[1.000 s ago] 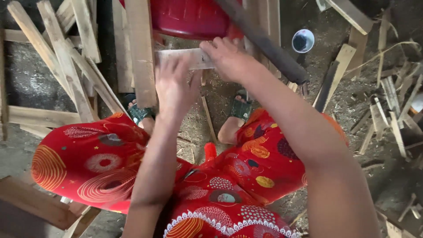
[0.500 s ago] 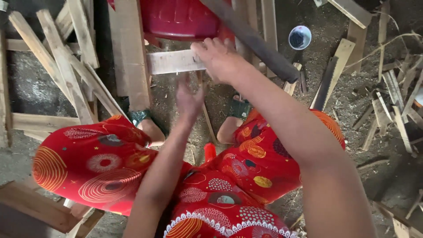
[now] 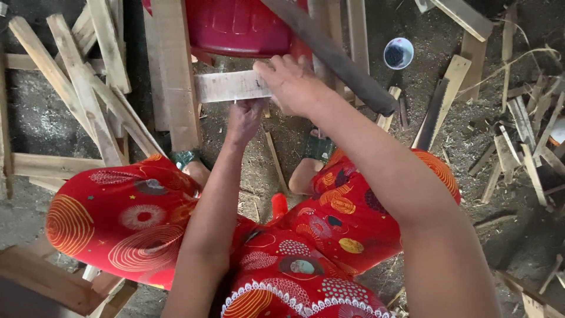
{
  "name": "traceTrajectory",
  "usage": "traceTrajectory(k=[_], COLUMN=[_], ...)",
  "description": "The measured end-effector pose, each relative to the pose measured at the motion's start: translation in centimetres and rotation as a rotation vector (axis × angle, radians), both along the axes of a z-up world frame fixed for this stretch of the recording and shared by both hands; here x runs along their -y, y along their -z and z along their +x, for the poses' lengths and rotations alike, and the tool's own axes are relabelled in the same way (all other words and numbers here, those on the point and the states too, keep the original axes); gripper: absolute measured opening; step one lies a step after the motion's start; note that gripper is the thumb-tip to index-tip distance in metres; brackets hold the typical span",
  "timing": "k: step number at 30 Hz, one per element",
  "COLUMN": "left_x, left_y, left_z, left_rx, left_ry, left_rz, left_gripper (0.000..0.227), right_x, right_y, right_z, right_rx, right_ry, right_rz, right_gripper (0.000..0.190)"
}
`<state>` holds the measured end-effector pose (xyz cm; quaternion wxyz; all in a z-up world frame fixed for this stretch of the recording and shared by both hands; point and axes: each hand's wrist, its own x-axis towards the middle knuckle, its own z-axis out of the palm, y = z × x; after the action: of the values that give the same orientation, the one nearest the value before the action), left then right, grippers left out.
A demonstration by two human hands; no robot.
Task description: The person is using a hammer and nails to attach wooden boards to a frame, likely for a stool or small chair.
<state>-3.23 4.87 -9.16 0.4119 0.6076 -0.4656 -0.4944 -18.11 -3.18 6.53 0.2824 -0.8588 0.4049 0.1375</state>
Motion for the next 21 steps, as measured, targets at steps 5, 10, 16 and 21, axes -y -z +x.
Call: traceTrajectory(k=[5,10,16,21], left_x=[0.2,-0.2,-1.8,-4.4], left_y=[0.0,-0.6,-5.3,-10.5], left_z=[0.4,0.3,0.0,-0.3], left_rx=[-0.039,-0.019,0.123,0.679], left_ry=[0.052,0.06,0.044,0.04], left_rz=[-0.129,-0.037,-0.053,-0.507], left_gripper=[0.031,0.033,0.05,0.019], right_x=[0.0,0.0,0.1,0.0], right_y=[0.4,0.1,1.2,-0.4], right_z=[-0.1,-0.3,-0.4,-0.2], right_rx=[-0.015,0.015,0.02,0.021], right_ry=[-0.013,-0.002,-0.024,0.034], right_rz=[-0.001,0.015,-0.029,0.082], right_gripper=[0.067,0.057,0.058,0.069])
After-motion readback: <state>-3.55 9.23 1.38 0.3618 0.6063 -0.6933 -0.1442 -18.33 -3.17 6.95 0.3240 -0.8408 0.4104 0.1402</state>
